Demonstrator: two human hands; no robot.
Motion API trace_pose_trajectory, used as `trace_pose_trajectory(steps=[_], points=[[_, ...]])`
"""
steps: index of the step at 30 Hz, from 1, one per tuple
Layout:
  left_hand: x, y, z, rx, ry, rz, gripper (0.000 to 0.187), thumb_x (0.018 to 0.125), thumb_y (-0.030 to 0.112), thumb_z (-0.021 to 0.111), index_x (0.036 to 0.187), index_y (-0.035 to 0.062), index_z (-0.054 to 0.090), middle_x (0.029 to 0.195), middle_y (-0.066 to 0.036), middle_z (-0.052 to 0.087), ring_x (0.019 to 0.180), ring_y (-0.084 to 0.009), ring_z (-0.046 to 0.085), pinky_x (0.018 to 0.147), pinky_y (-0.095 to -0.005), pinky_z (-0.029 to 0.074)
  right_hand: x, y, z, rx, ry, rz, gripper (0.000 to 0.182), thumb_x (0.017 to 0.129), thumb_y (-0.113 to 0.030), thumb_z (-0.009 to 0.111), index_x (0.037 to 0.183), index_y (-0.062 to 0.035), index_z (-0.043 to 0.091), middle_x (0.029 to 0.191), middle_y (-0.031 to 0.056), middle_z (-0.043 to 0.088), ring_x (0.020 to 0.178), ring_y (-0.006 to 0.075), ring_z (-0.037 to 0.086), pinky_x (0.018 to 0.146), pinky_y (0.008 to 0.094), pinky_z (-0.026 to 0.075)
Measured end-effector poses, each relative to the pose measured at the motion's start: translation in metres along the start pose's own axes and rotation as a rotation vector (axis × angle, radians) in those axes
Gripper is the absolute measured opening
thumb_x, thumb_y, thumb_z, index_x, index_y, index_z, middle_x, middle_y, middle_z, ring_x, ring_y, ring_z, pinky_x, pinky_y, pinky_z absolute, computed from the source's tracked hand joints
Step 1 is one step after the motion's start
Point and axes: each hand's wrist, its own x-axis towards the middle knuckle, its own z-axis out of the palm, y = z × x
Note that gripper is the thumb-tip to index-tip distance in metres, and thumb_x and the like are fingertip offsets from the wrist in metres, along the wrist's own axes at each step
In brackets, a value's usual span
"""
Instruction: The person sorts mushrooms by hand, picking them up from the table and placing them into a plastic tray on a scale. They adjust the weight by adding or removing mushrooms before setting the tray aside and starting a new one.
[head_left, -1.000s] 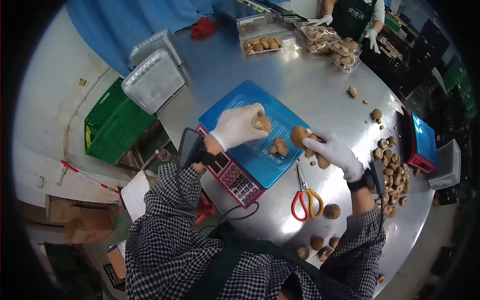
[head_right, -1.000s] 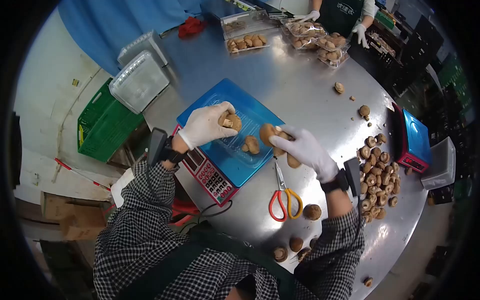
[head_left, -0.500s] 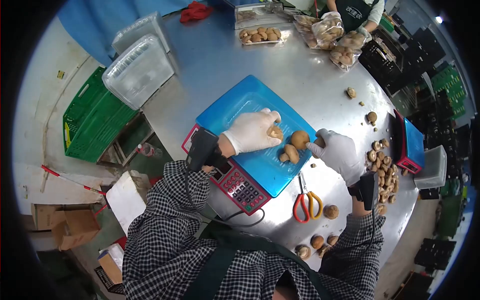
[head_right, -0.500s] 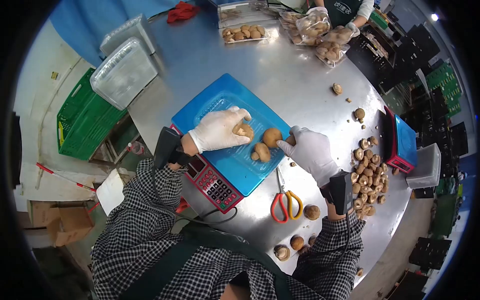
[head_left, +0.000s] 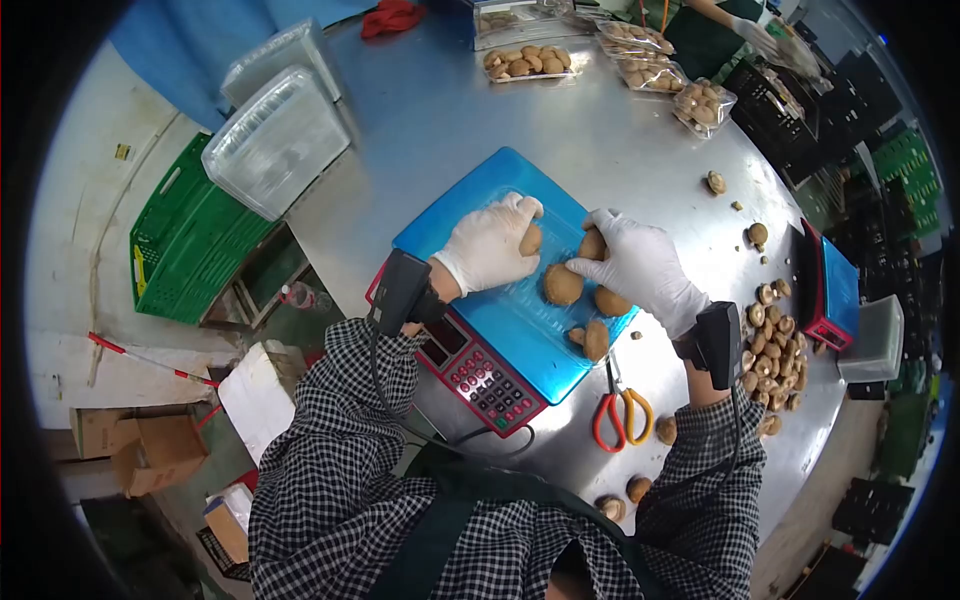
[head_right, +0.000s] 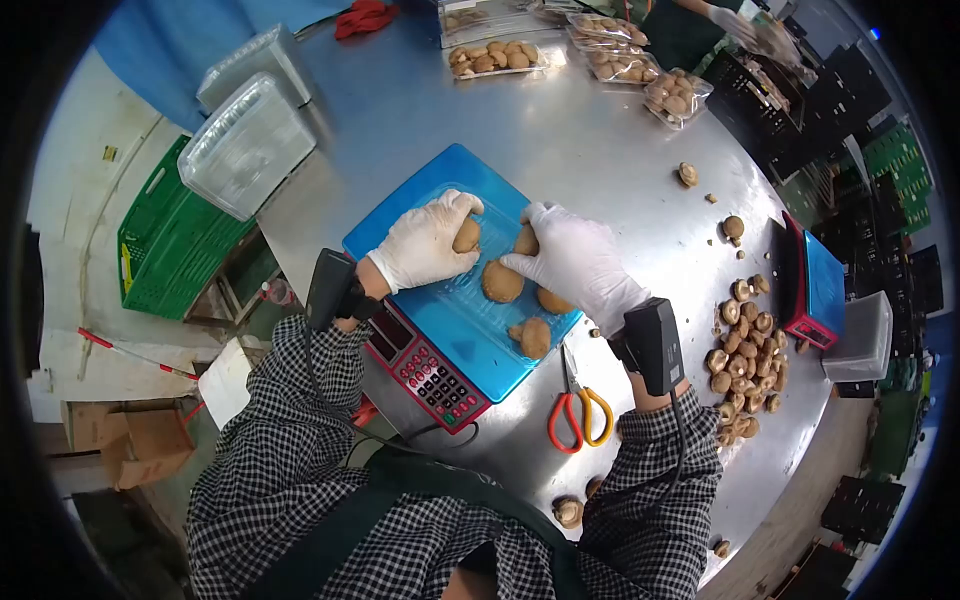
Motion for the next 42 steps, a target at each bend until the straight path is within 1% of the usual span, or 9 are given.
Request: trace_pose_trajectory(steps=[6,17,21,26,31,34,36,39,42], points=[[-0.017,-0.006,-0.009,-0.196,0.030,0.089,0.066,0.072,0.027,0.077,0.127,0.0086,0.046,0.121,-0.014,0.053,0.107,-0.0335,0.058,0.092,-0.0398,0.048,0.026,-0.013,0.004,-0.071,0.001,-0.130,0.054,0.078,-0.041,0.073,0.116,-0.0053,0.060,0.108,0.0119,0.063,0.091,0.0302,0.065,0.077,0.0396,0.053],[-0.008,-0.014,-0.010,-0.069,0.211,-0.045,0.044,0.079,0.035,0.072,0.111,0.0066,0.061,0.108,-0.013,0.063,0.096,-0.0321,0.063,0.082,-0.0369,0.051,0.019,-0.006,0.018,0.292,-0.005,-0.025,0.046,0.079,-0.036,0.072,0.115,-0.0076,0.063,0.112,0.0114,0.063,0.094,0.0311,0.065,0.083,0.0383,0.054],[-0.006,-0.011,0.000,0.029,0.385,0.099,0.042,0.082,0.029,0.070,0.115,0.0046,0.063,0.118,-0.016,0.060,0.106,-0.0333,0.059,0.090,-0.0393,0.047,0.024,-0.003,0.047,0.296,0.292,-0.188,0.035,0.079,-0.032,0.070,0.103,-0.0067,0.064,0.101,0.0140,0.063,0.087,0.0336,0.065,0.075,0.0422,0.054],[-0.003,-0.004,-0.006,0.107,0.291,0.139,0.044,0.088,0.022,0.065,0.127,0.0031,0.056,0.129,-0.022,0.053,0.117,-0.0373,0.051,0.101,-0.0431,0.039,0.009,0.002,0.038,0.423,0.386,-0.157,0.035,0.081,-0.034,0.068,0.103,-0.0076,0.064,0.102,0.0128,0.062,0.088,0.0321,0.065,0.079,0.0388,0.053],[0.003,0.041,-0.041,-0.175,0.204,0.144,0.043,0.087,0.013,0.065,0.127,0.0026,0.055,0.131,-0.014,0.054,0.120,-0.0263,0.051,0.097,-0.0345,0.041,-0.058,0.059,0.029,0.803,0.425,0.052,0.034,0.086,-0.029,0.064,0.112,-0.0070,0.063,0.094,0.0108,0.065,0.080,0.0221,0.066,0.072,0.0338,0.054],[0.021,0.114,-0.068,-0.309,0.018,0.344,0.042,0.083,0.011,0.066,0.124,0.0034,0.058,0.127,-0.011,0.057,0.116,-0.0229,0.054,0.090,-0.0320,0.043,-0.141,0.122,0.016,1.065,0.388,0.496,0.032,0.092,-0.025,0.059,0.118,-0.0069,0.061,0.087,0.0061,0.064,0.054,0.0081,0.056,0.052,0.0231,0.050],[0.041,0.162,-0.061,-0.288,-0.040,0.445,0.042,0.082,0.011,0.067,0.122,0.0043,0.058,0.124,-0.011,0.058,0.113,-0.0226,0.056,0.089,-0.0318,0.044,-0.199,0.174,0.023,0.976,0.539,0.691,0.029,0.088,-0.017,0.057,0.113,-0.0032,0.063,0.082,0.0060,0.066,0.053,0.0082,0.058,0.050,0.0238,0.049],[0.081,0.227,-0.022,-0.271,-0.130,0.733,0.039,0.081,0.013,0.068,0.119,0.0060,0.060,0.117,-0.009,0.061,0.103,-0.0220,0.061,0.084,-0.0315,0.047,-0.283,0.247,0.050,0.768,0.806,0.889,0.033,0.087,-0.026,0.061,0.111,-0.0030,0.065,0.084,0.0074,0.068,0.072,0.0153,0.066,0.068,0.0291,0.053],[0.131,0.281,0.061,-0.285,-0.205,0.791,0.037,0.081,0.022,0.069,0.115,0.0085,0.062,0.116,-0.011,0.062,0.099,-0.0296,0.064,0.085,-0.0345,0.050,-0.355,0.312,0.060,0.449,0.797,1.125,0.044,0.085,-0.038,0.064,0.113,-0.0044,0.065,0.091,0.0133,0.070,0.083,0.0230,0.068,0.075,0.0325,0.052]])
